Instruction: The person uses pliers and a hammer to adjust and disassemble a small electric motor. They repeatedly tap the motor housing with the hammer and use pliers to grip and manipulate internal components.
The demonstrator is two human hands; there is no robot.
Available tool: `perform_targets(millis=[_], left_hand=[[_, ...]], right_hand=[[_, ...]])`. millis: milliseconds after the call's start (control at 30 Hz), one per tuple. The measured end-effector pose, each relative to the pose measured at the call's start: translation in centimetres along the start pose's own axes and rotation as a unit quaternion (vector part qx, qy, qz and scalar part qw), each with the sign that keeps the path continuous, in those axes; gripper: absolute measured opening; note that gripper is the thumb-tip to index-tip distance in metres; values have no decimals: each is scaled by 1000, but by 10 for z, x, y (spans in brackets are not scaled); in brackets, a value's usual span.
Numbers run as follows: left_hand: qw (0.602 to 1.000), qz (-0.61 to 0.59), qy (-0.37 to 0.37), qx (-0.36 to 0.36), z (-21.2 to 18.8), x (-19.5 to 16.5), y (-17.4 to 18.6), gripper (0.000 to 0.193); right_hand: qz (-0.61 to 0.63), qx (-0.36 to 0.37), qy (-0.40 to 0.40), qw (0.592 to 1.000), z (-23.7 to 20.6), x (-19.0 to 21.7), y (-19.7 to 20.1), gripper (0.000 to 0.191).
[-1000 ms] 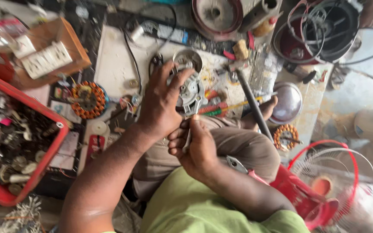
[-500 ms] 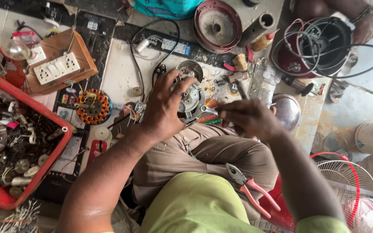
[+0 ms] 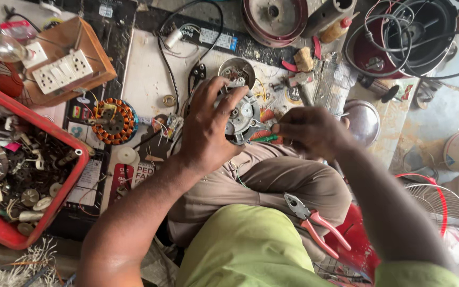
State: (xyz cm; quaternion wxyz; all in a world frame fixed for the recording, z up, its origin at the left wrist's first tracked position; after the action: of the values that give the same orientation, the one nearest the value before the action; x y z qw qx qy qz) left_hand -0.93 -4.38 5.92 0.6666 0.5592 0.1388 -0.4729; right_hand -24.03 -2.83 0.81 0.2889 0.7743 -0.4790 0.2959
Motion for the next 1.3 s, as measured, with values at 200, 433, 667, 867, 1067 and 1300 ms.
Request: perform_targets(millis=[200, 433, 667, 867, 1067, 1300], left_hand=[[995, 93, 21, -33, -9, 3, -16, 92], [998, 55, -10, -19, -13, -2, -13, 102], [997, 42, -26, 66, 4, 11, -8, 116], [1000, -2, -4, 6, 16, 13, -5, 67], [996, -66, 50, -19, 18, 13, 0, 32], [997, -53, 31, -42, 22, 12, 7, 46]], right_hand=[[451, -204, -27, 869, -37, -3, -126, 16], [552, -136, 75, 819, -71, -8, -123, 25], [79, -118, 82, 986, -80, -1, -25, 29], [-4, -33, 45, 998, -28, -5, -1, 32], [-45, 5, 3, 999, 0, 16, 3, 23], [-251, -7, -10, 968, 20, 56, 15, 27]])
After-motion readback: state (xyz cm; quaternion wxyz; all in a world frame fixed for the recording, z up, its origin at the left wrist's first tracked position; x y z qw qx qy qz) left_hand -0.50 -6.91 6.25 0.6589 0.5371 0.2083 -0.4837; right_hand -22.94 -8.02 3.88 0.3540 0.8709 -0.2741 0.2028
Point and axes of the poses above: each hand's wrist, its own z-axis towards the middle knuckle, its own y-axis out of the back of the hand, x = y × z, the point moved 5 cm from there along z, towards the middle knuckle, and after that the axes turned 6 degrees about y, right-handed, at the moved point
